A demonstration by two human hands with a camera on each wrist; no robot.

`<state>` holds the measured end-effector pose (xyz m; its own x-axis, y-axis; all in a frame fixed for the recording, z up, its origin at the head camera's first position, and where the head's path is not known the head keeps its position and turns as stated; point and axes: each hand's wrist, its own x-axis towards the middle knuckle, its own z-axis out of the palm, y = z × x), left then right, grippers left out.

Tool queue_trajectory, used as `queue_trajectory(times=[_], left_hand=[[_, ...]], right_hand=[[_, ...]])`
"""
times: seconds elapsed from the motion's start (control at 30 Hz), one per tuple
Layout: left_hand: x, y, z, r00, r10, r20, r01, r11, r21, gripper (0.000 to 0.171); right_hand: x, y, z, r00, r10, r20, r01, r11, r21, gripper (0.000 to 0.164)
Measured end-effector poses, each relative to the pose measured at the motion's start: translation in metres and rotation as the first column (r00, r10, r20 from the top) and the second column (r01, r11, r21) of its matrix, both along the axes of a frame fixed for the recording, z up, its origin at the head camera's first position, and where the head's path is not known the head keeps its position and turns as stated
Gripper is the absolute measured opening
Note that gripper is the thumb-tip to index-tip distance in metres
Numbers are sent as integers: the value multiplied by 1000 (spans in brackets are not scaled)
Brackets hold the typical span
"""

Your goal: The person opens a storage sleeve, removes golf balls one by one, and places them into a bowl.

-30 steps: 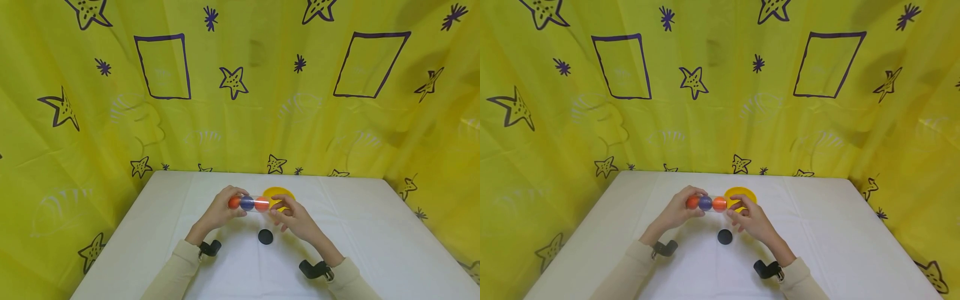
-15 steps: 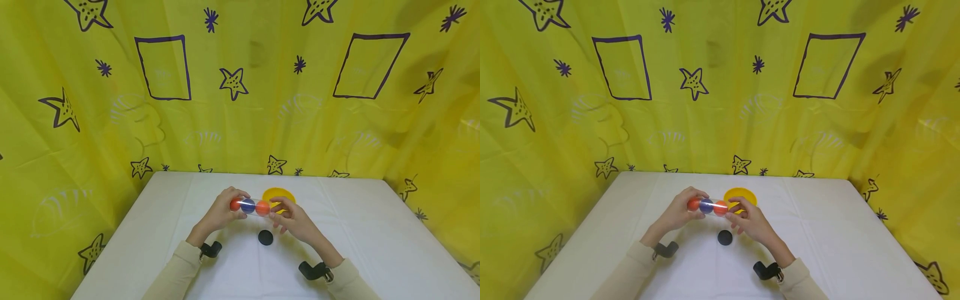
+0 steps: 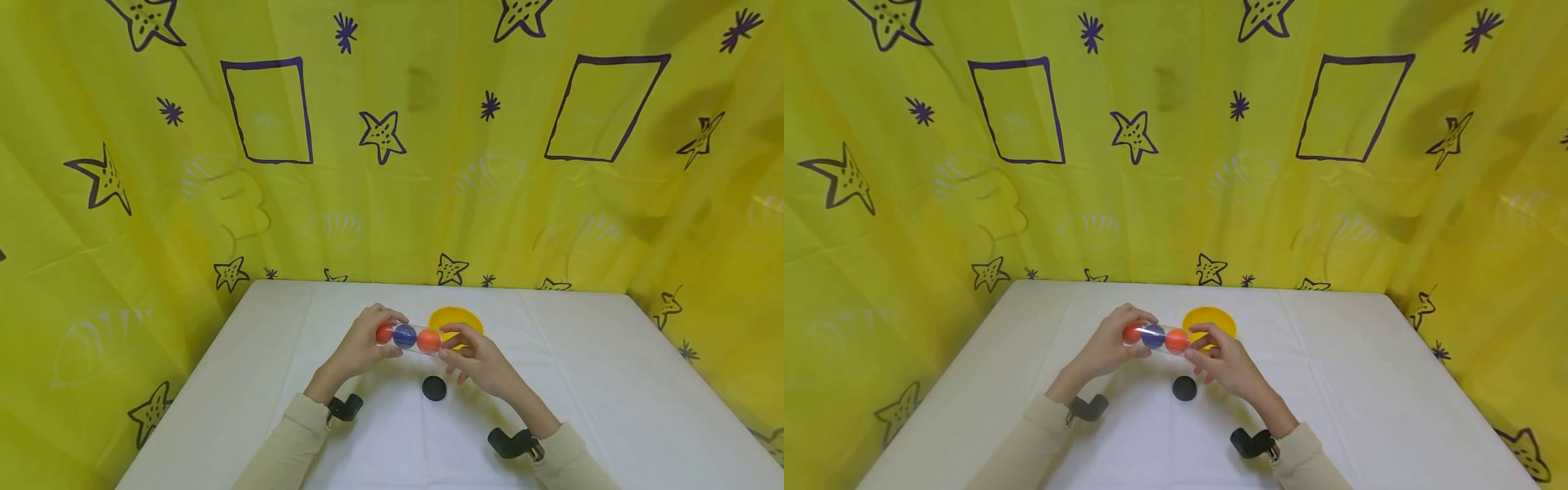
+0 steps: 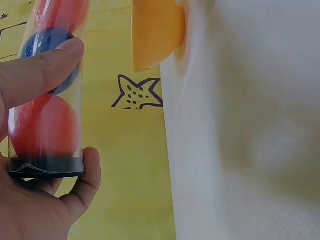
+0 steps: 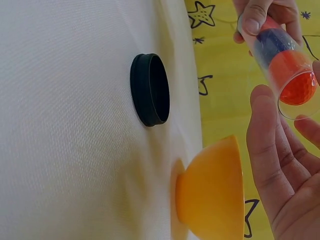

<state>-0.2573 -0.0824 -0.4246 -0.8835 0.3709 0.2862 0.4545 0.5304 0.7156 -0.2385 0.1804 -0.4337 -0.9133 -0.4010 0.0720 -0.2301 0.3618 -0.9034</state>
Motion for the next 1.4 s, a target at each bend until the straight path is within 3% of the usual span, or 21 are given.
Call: queue_trajectory(times=[0.9,1.4], left_hand=[[-4,-3,-3,995,17,-95,-21,999,-45,51],[-5,-7,-3,998,25,-66,-25,1000,2,50]], right_hand=[[0,1,-1,999,-32,13,32,999,-3,51],[-2,4,-1,997,-82,1,82,997,-7,46]])
